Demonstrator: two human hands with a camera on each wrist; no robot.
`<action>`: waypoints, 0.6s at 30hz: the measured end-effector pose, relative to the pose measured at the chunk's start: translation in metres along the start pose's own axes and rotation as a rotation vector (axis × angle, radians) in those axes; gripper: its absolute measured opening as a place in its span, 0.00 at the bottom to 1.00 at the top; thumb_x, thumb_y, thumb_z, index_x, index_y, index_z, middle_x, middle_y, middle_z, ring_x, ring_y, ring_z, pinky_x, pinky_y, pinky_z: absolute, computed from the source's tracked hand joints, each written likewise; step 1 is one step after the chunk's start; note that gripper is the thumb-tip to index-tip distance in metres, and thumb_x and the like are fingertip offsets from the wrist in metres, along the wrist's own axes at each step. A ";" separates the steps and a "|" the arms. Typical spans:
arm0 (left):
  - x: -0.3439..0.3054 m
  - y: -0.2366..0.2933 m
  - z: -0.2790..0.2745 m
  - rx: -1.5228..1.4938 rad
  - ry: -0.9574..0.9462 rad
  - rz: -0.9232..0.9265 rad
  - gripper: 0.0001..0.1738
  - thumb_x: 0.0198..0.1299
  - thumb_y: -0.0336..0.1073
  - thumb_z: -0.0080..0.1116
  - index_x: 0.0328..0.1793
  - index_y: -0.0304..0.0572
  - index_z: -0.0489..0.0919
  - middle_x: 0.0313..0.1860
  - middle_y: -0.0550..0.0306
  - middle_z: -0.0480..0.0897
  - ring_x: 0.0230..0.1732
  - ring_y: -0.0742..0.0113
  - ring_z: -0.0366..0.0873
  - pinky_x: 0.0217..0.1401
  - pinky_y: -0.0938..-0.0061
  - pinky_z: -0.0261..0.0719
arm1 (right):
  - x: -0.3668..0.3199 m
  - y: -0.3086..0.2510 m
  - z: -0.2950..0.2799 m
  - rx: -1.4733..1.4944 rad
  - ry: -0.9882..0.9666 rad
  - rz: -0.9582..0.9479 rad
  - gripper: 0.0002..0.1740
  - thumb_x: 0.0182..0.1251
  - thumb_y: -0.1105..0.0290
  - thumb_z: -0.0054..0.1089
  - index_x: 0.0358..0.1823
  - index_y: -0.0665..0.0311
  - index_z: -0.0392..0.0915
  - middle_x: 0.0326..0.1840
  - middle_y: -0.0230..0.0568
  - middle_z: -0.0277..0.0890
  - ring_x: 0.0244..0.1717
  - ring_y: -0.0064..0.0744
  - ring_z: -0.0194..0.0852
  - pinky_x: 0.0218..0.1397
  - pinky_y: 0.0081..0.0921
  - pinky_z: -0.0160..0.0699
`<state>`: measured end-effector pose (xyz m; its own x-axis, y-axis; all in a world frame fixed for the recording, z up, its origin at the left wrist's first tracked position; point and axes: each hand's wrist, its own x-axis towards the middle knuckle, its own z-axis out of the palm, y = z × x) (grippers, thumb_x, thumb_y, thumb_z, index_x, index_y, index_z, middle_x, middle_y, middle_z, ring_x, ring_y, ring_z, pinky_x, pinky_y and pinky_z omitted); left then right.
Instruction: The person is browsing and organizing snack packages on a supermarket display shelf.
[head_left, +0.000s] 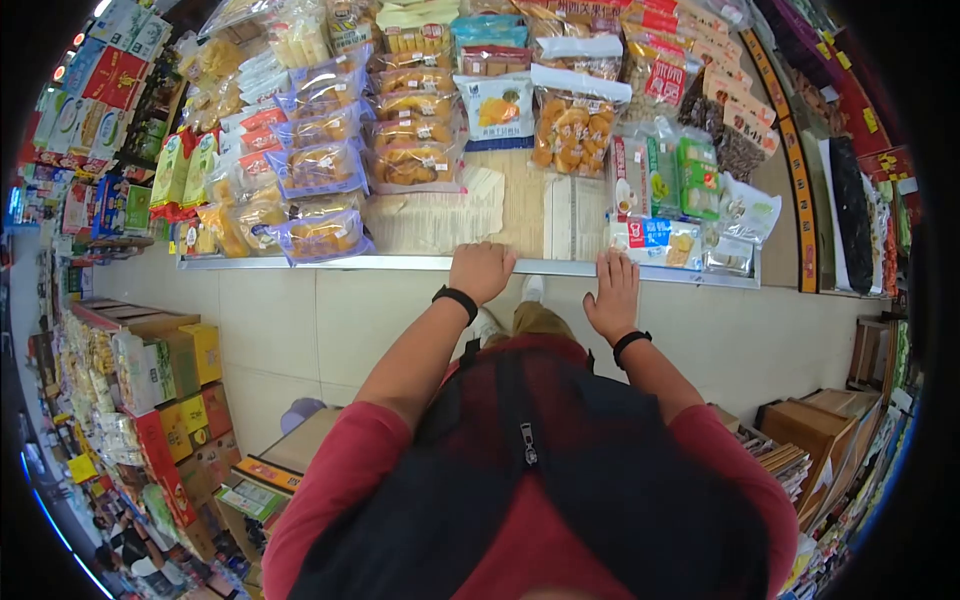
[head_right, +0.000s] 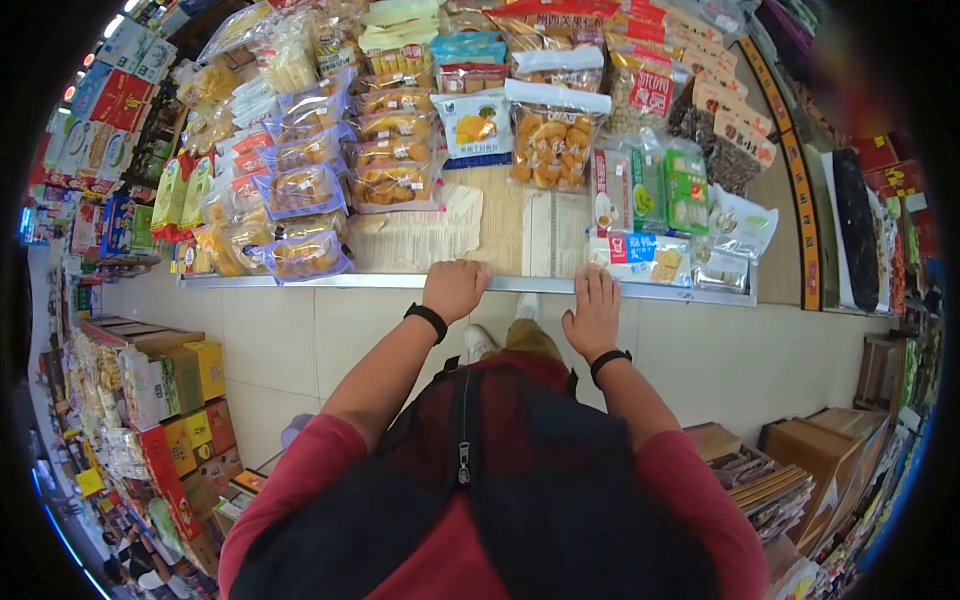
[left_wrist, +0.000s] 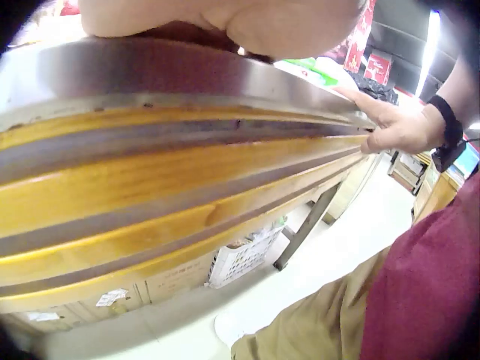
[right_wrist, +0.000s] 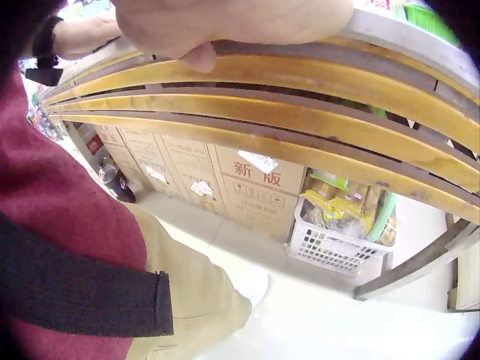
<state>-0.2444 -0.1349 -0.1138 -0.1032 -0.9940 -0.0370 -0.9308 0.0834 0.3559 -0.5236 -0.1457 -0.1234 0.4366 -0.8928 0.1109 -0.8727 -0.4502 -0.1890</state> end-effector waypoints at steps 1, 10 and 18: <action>-0.002 0.000 0.000 -0.002 0.042 0.012 0.19 0.66 0.46 0.46 0.33 0.41 0.81 0.29 0.49 0.81 0.35 0.50 0.79 0.45 0.56 0.71 | -0.002 -0.001 0.001 0.000 0.006 0.000 0.43 0.47 0.65 0.59 0.70 0.63 0.59 0.73 0.52 0.53 0.74 0.55 0.45 0.76 0.56 0.38; -0.001 -0.002 0.009 -0.014 0.141 0.077 0.13 0.64 0.42 0.49 0.33 0.43 0.78 0.29 0.52 0.79 0.36 0.52 0.76 0.46 0.58 0.71 | 0.000 0.002 0.003 0.089 0.000 0.049 0.43 0.47 0.64 0.58 0.70 0.61 0.61 0.73 0.51 0.55 0.74 0.54 0.47 0.76 0.55 0.37; 0.001 -0.001 0.007 0.000 0.107 0.059 0.12 0.63 0.42 0.49 0.34 0.43 0.78 0.30 0.53 0.78 0.36 0.51 0.76 0.46 0.58 0.70 | 0.004 0.005 -0.018 0.232 -0.023 -0.023 0.41 0.48 0.65 0.62 0.68 0.66 0.62 0.72 0.55 0.55 0.75 0.58 0.45 0.76 0.58 0.34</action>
<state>-0.2463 -0.1356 -0.1210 -0.1198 -0.9892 0.0839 -0.9244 0.1420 0.3541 -0.5306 -0.1511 -0.1065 0.4627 -0.8813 0.0960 -0.7902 -0.4591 -0.4060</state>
